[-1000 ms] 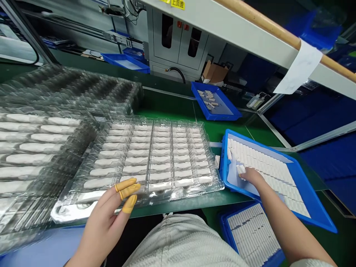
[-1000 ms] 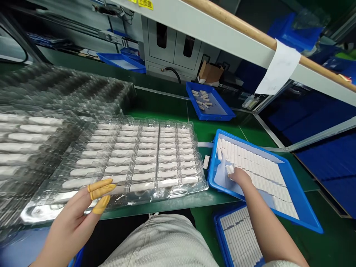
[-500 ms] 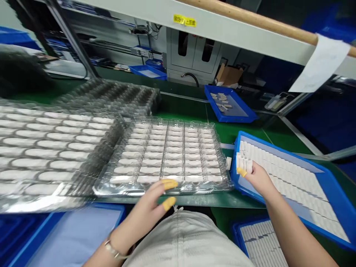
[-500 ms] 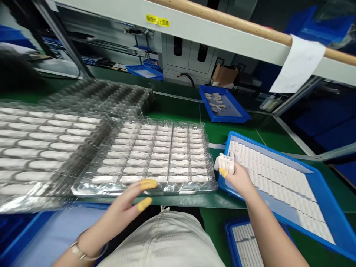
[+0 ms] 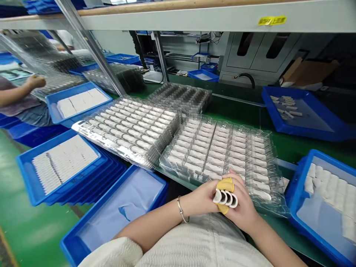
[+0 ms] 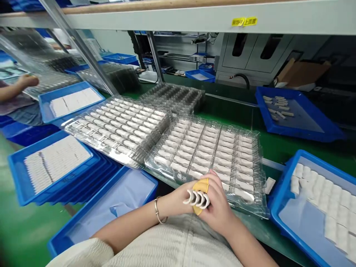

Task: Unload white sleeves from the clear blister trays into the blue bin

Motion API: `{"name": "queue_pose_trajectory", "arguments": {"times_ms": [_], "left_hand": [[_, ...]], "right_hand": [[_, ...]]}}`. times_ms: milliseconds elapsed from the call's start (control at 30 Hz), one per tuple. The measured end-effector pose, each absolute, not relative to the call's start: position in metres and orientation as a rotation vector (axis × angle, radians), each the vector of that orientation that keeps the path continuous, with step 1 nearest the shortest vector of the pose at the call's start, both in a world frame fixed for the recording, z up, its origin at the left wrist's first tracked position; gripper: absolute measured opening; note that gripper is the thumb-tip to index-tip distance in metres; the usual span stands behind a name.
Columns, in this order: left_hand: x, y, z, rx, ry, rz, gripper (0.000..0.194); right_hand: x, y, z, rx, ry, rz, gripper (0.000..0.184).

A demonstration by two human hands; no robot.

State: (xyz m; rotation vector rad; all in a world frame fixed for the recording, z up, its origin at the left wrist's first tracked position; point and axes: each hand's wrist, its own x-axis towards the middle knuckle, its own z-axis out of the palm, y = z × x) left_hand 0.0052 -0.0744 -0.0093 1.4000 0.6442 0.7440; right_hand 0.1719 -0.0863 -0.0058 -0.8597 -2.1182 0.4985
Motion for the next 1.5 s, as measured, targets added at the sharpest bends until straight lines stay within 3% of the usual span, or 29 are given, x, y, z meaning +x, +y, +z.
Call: {"name": "queue_pose_trajectory", "arguments": {"times_ms": [300, 400, 600, 867, 1100, 1267, 1500], "left_hand": [[-0.002, -0.07, -0.02, 1.619, 0.694, 0.639, 0.01], [-0.005, -0.07, -0.02, 1.693, 0.78, 0.622, 0.01], [-0.003, -0.073, -0.018, 1.786, 0.932, 0.501, 0.009], [-0.003, -0.08, -0.018, 1.896, 1.032, 0.371, 0.012], [-0.002, -0.085, -0.022, 2.198, 1.061, 0.277, 0.013], [-0.003, -0.087, -0.021, 2.215, 1.088, 0.231, 0.029], [-0.014, -0.076, 0.004, 1.882, 0.804, 0.241, 0.046]], "right_hand": [[0.178, -0.092, -0.006, -1.0, -2.165, 0.455, 0.035], [0.183, -0.093, 0.006, -1.193, -2.172, 0.6, 0.037], [0.187, -0.089, 0.023, -1.194, -2.175, 0.971, 0.012], [0.185, -0.096, 0.029, -1.187, -2.18, 0.893, 0.01], [0.186, -0.099, 0.025, -1.174, -2.389, 0.423, 0.027], [0.189, -0.095, 0.03, -1.082, -2.557, 0.35, 0.023], [0.196, -0.091, 0.044, -1.066, -2.581, 0.806, 0.027]]}}
